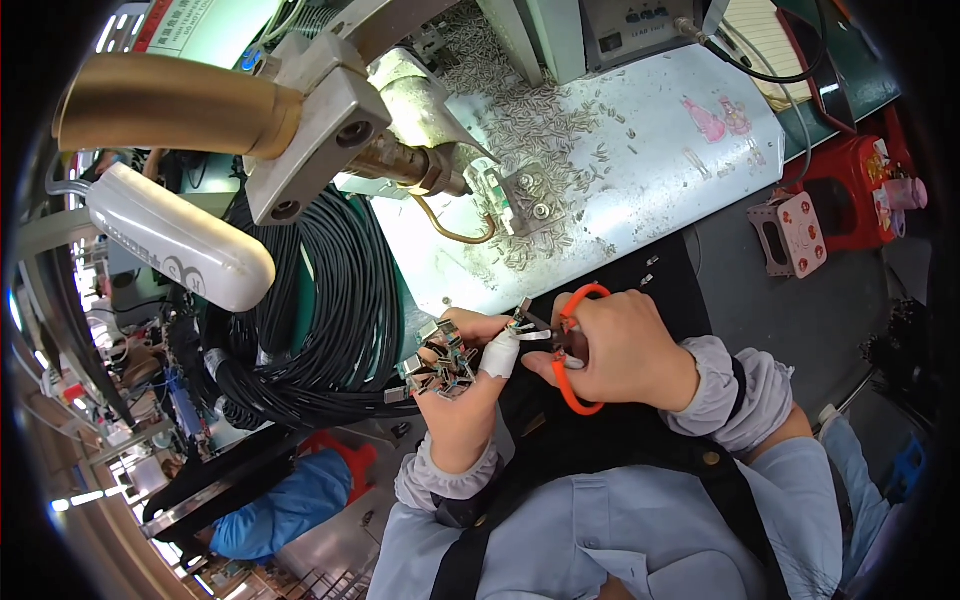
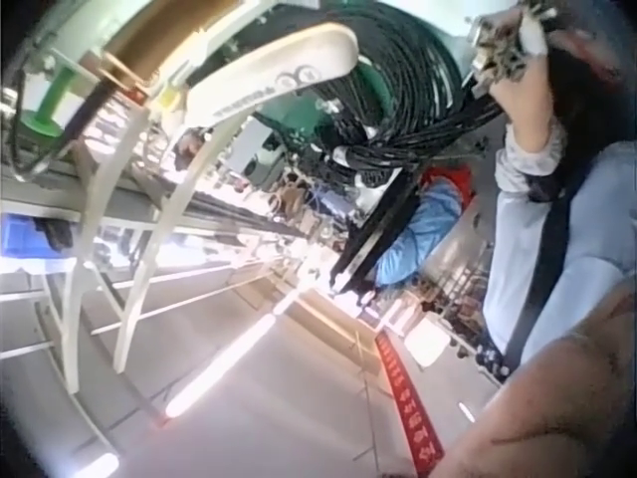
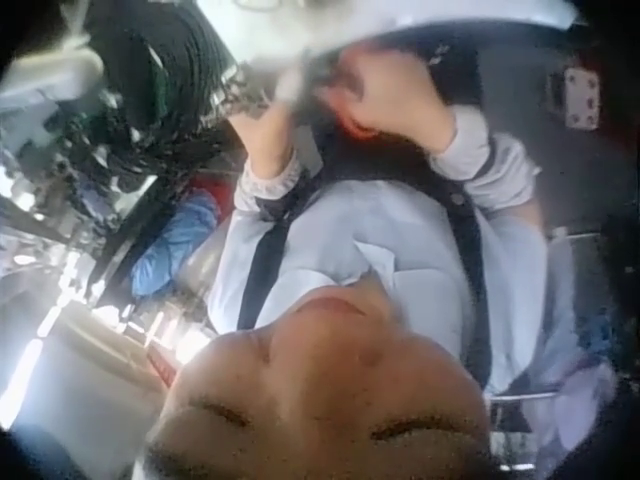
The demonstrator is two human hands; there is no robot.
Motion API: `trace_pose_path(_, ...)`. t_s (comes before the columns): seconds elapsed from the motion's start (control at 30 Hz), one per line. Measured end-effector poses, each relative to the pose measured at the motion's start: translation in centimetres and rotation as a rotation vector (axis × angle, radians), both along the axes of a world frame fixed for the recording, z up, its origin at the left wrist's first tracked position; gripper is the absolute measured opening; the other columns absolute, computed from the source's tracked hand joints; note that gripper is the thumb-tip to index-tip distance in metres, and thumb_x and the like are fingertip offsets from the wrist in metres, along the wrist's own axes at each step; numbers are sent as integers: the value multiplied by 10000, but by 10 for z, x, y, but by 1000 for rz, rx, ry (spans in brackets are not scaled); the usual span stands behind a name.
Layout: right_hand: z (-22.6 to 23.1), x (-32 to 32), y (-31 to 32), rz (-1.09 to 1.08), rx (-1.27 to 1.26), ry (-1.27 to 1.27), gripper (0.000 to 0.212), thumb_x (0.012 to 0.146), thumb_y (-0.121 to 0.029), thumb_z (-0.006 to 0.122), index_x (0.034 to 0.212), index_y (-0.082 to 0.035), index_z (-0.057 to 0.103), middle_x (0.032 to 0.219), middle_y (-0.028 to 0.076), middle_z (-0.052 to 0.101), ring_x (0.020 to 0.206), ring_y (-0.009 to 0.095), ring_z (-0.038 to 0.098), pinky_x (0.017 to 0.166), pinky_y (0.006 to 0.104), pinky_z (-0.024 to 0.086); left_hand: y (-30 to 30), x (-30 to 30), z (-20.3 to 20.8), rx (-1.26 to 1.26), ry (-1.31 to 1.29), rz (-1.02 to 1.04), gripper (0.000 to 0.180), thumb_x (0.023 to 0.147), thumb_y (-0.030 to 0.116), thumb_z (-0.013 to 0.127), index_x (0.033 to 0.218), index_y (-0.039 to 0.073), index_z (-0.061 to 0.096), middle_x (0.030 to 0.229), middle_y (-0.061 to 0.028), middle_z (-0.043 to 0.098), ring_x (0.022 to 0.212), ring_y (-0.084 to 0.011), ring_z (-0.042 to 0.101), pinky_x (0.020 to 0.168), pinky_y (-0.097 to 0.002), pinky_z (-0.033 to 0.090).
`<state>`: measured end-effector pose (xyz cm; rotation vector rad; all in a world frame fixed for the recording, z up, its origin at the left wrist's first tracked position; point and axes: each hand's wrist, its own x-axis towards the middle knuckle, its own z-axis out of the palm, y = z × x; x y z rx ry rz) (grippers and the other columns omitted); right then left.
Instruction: The person gathers a bundle of cables, trims the ends of the individual wires using shears, and then sets the bundle back down on the table.
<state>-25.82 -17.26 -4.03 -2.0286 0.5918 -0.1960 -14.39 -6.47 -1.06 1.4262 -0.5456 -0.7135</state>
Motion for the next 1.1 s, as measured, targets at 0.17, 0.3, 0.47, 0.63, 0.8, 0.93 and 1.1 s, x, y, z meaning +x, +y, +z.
trace_pose_path(0.17,-6,7,9,-78,11,-67,308,707,-286,665,636,-23,522,496,81,515,449,281,525,425,342,411,-4,4,0,44,-91,-15,118,723,-40,597,840,-23,583,770,-37,546,666,-99,510,617,-212,403)
trace_pose_path(0.3,-23,3,9,-104,123,-179,227,771,-197,616,680,-16,514,505,81,516,421,225,501,423,301,402,-15,26,0,140,304,-79,128,735,-14,593,861,-8,568,725,-26,516,562,-78,445,506,-205,348)
trace_pose_path(0.47,-13,14,-10,-361,480,-389,172,815,-144,579,753,-4,501,519,40,502,419,103,457,416,234,380,-46,54,-12,101,611,-144,147,765,29,572,906,6,534,650,-6,455,481,-66,353,437,-202,271)
trace_pose_path(0.63,7,46,-47,-449,568,-386,185,827,-171,570,789,-6,496,524,-3,469,437,54,432,407,211,358,-59,63,-14,78,586,-157,152,783,51,557,922,1,520,621,0,433,458,-64,326,419,-202,255)
trace_pose_path(0.8,-1,58,-56,-323,543,-313,191,835,-185,557,820,-4,496,521,-3,445,422,63,416,403,216,350,-62,68,-13,93,559,-208,152,776,56,573,907,2,518,620,3,435,446,-59,307,410,-201,247)
trace_pose_path(0.93,-3,61,-54,-328,440,-360,189,833,-179,556,821,2,502,525,11,444,425,71,406,414,230,345,-60,72,-11,122,574,-216,150,768,53,585,892,12,512,633,3,440,456,-55,304,414,-196,245)
trace_pose_path(1.1,-1,59,-54,-308,328,-329,135,820,-115,541,831,15,506,547,38,457,457,84,409,444,246,343,-59,69,-10,109,561,-179,151,764,54,593,880,16,505,651,-1,445,466,-52,301,414,-193,242)
